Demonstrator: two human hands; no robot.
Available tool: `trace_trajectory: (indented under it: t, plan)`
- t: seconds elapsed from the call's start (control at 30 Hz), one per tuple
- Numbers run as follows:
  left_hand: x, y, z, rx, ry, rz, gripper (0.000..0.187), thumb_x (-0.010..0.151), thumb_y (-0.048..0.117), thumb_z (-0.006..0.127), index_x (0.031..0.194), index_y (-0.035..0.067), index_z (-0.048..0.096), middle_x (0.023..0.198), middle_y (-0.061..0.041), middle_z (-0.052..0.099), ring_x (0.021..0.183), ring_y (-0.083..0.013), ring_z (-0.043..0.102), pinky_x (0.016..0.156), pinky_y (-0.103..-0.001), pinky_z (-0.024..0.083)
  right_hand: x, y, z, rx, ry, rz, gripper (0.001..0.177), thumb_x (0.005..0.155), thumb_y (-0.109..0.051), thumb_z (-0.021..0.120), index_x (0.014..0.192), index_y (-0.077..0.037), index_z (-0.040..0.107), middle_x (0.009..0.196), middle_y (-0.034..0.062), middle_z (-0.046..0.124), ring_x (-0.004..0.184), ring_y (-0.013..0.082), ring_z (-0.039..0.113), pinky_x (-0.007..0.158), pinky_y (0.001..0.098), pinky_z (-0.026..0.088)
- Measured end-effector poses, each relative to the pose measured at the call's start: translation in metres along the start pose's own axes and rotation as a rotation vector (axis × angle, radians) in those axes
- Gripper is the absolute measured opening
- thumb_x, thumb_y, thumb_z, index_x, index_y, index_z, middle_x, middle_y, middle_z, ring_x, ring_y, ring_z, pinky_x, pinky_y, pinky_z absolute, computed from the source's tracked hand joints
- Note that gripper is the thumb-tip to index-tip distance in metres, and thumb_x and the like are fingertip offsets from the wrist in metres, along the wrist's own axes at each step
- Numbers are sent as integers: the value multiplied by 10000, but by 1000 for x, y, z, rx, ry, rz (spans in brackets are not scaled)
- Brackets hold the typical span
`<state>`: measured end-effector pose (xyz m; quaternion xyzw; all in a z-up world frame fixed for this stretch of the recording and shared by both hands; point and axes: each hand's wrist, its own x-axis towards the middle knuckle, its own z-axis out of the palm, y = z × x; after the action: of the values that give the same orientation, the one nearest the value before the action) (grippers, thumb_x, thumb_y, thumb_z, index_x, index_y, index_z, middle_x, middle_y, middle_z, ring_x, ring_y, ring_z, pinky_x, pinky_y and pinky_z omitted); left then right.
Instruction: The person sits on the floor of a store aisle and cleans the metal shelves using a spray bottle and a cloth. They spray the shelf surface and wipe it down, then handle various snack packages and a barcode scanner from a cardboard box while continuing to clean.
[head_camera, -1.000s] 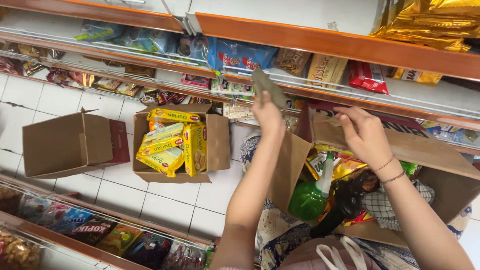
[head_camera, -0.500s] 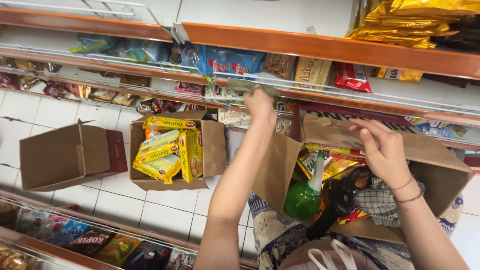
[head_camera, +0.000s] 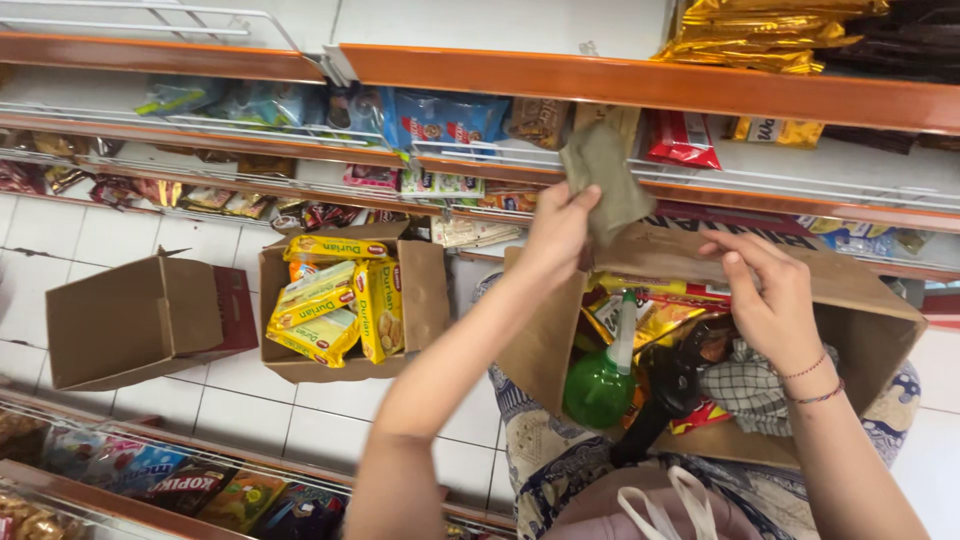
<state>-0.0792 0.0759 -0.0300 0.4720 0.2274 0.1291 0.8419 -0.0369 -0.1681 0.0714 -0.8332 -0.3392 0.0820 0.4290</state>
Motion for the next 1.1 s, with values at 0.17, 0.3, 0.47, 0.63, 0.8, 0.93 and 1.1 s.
trace_trajectory:
  t: [0.17, 0.3, 0.47, 0.63, 0.8, 0.93, 1.1]
  plan:
    - [-45, 45, -38, 1005, 34, 495, 577, 946, 5, 473, 1523, 5, 474, 1505, -244, 531, 1357, -368, 570, 1175, -404, 470, -6, 5, -14, -14, 15, -5, 296, 1079, -125, 490, 1274, -14, 682, 1074, 113, 732, 977, 210, 701, 867, 294, 520]
    - [-5, 45, -100, 1702, -332, 1170, 619, 952, 71, 601, 1554, 35, 459, 1639, -194, 386, 1532, -323, 423, 1278, -461, 388, -4, 10, -15, -40, 12, -20, 284, 1085, -133, 497, 1267, -13, 679, 1073, 114, 733, 972, 217, 703, 870, 299, 521]
    - [40, 46, -133, 2134, -510, 1429, 641, 933, 154, 583, 1563, 84, 483, 1666, -48, 358, 1530, -188, 334, 1247, -424, 289, 4, 13, -19, -78, -5, 21, 297, 1069, -151, 510, 1272, -34, 693, 1052, 102, 737, 800, 213, 648, 741, 312, 494]
    - [50, 64, -120, 2146, -678, 1611, 547, 944, 152, 611, 1473, 17, 588, 1660, -75, 371, 1516, -206, 367, 1274, -367, 289, 4, 17, -17, -62, 0, 64, 303, 1062, -152, 513, 1280, -37, 689, 1047, 95, 740, 741, 209, 614, 705, 315, 485]
    - [57, 71, -97, 2152, -860, 1725, 463, 909, 143, 621, 1338, -22, 679, 1635, -123, 412, 1479, -233, 422, 1260, -361, 312, 4, 21, -9, -25, -12, 33, 290, 1071, -151, 506, 1260, -26, 687, 1065, 104, 736, 803, 213, 648, 745, 315, 504]
    - [73, 45, -59, 2029, -889, 1878, 501, 873, 122, 628, 1345, -34, 691, 1632, -145, 399, 1503, -244, 389, 1280, -373, 288, 0, 20, -6, -11, -7, 38, 296, 1079, -162, 499, 1262, -25, 686, 1060, 114, 731, 849, 224, 685, 795, 316, 527]
    - [88, 6, 3, 1848, -1073, 1966, 491, 804, 196, 611, 1194, -61, 760, 1618, -200, 424, 1528, -301, 362, 1295, -423, 243, -9, 21, -19, -22, 35, 14, 302, 1103, -198, 501, 1271, -21, 678, 1070, 116, 731, 901, 230, 696, 815, 314, 526]
